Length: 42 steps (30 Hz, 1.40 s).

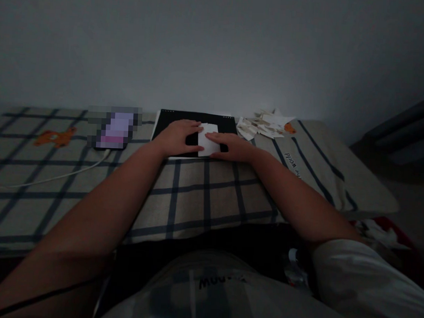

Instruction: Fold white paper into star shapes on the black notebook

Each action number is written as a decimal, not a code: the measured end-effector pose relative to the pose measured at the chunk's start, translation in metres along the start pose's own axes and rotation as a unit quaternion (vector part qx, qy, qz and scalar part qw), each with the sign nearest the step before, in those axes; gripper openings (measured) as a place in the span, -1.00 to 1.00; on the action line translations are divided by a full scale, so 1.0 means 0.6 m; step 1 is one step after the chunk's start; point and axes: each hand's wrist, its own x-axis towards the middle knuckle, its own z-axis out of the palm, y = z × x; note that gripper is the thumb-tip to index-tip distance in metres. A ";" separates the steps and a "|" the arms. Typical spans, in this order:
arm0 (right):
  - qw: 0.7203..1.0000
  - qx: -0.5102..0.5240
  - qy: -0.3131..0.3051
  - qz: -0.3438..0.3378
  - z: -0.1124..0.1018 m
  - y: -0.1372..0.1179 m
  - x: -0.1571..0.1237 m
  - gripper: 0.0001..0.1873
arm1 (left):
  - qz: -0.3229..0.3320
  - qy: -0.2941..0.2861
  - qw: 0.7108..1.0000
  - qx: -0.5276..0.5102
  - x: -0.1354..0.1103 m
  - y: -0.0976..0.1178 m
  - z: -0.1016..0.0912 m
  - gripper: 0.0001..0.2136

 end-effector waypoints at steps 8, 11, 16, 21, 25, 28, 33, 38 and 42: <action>0.999 0.022 0.042 -0.015 0.006 0.007 0.004 -0.27 | 0.067 0.024 0.997 -0.040 0.000 0.001 0.000 -0.44; 0.999 0.015 0.046 -0.008 0.004 0.004 0.003 -0.44 | 0.058 0.013 0.997 -0.048 -0.002 0.000 -0.001 -0.33; 0.999 0.018 0.044 -0.011 -0.002 0.004 0.003 -0.61 | 0.057 0.010 0.997 -0.054 -0.003 0.001 -0.001 -0.27; 0.998 0.030 0.050 -0.019 -0.002 0.008 0.003 -0.65 | 0.055 0.021 0.997 -0.052 -0.005 0.006 0.000 -0.38; 0.996 0.017 0.072 -0.040 -0.001 0.009 0.006 -0.63 | 0.061 0.033 0.996 -0.057 -0.005 0.005 0.002 -0.40; 0.995 0.008 0.081 -0.060 -0.003 0.007 0.008 -0.60 | 0.062 0.032 0.996 -0.048 -0.005 0.005 0.002 -0.35; 0.992 -0.016 0.107 -0.057 -0.009 0.004 0.006 -0.54 | 0.042 0.020 0.999 -0.008 -0.004 0.010 -0.004 -0.24; 0.992 -0.044 0.117 -0.011 -0.015 -0.001 0.002 -0.44 | 0.032 0.006 0.999 0.033 -0.005 0.018 -0.012 -0.26; 0.991 -0.068 0.116 0.027 -0.019 -0.007 0.000 -0.43 | 0.011 -0.011 0.998 0.066 -0.006 0.024 -0.019 -0.20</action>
